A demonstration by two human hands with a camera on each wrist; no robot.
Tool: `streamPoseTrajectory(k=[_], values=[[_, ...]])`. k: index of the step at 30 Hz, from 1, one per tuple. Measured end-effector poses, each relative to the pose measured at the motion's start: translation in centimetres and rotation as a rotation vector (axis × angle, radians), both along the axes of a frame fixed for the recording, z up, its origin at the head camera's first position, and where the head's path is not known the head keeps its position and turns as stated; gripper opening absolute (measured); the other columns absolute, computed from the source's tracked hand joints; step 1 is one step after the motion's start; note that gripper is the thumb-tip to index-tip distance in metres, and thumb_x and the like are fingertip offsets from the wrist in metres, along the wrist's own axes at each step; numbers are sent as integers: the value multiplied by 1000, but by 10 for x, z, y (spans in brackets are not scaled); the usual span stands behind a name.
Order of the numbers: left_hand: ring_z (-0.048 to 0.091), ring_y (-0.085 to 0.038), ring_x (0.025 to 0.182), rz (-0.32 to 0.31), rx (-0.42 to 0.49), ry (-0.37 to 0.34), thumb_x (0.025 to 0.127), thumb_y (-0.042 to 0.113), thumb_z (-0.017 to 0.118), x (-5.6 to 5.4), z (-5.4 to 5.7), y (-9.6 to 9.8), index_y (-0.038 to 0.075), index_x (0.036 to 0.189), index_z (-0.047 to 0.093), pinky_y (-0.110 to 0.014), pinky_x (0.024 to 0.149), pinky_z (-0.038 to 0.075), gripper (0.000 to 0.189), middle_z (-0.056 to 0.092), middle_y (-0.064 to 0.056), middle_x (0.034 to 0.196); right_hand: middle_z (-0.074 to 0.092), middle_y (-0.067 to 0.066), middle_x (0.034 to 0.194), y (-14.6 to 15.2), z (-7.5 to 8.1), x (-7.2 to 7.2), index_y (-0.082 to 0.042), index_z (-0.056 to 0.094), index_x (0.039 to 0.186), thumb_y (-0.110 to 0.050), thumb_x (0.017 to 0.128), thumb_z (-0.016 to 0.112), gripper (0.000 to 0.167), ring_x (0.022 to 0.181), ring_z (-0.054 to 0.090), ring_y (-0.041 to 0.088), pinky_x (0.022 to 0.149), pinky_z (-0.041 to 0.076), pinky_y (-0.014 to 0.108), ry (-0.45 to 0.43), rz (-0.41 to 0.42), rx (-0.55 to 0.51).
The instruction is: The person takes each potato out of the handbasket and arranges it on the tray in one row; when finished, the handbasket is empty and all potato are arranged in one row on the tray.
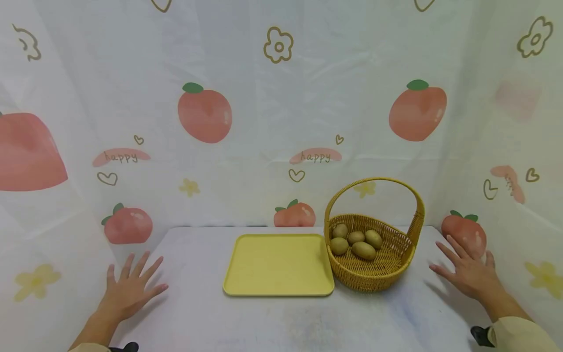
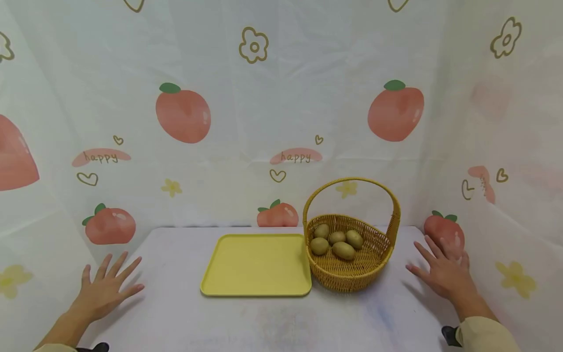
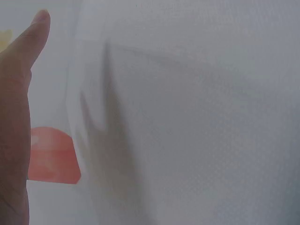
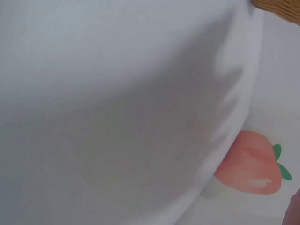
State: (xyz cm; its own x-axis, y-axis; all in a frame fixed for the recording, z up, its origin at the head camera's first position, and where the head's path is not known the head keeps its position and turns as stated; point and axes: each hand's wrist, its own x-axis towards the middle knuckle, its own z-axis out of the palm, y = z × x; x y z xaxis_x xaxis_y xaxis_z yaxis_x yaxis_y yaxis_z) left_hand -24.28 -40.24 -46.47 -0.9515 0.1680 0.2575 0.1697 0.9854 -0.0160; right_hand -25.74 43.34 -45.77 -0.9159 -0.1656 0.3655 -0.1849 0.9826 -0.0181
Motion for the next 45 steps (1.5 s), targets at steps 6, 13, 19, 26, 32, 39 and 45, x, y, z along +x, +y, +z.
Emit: streamPoseTrajectory(k=[6,13,19,26,32,39,45], values=[[-4,-47,142,-41,25,67,91,62,52,-1,1,7,26,155,22,-73,102,-13,80,19,-20,156,-5,4,163,-5,3,0,-21,18,157,-52,94,54,78,147,-8,32,97,3,79,67,19,-35],[-4,-45,143,-106,72,130,90,58,57,-4,7,20,26,156,23,-68,105,-16,81,19,-21,156,6,1,163,-16,9,4,-24,24,156,-50,92,59,78,148,1,27,111,-11,59,254,184,-92],[7,-47,142,-179,121,180,88,53,62,-3,13,30,27,155,25,-72,105,-4,82,21,-20,156,23,8,159,-41,21,9,-15,37,151,-34,87,70,74,147,12,27,117,1,50,287,287,-239],[10,-45,142,-263,226,229,88,43,66,-2,25,45,24,156,24,-59,113,-1,82,20,-20,157,36,19,150,-80,43,8,-12,42,147,-22,83,76,72,139,26,38,109,19,66,217,323,-412],[19,-47,138,-287,363,195,86,36,70,0,39,63,21,155,28,-65,110,13,82,19,-18,158,36,20,150,-108,61,-1,-13,42,147,-20,87,72,67,135,28,47,94,27,76,119,339,-505],[20,-46,139,-244,473,151,85,35,71,1,55,86,25,154,29,-79,92,24,81,18,-13,159,38,24,146,-132,86,-22,-3,43,143,-20,92,68,59,126,42,45,88,44,65,0,382,-534],[39,-45,130,-269,591,193,85,26,73,-4,57,102,19,154,29,-61,99,38,82,22,-15,158,38,24,146,-141,103,-46,-4,40,145,-28,96,62,59,125,44,46,93,40,67,-176,342,-582]])
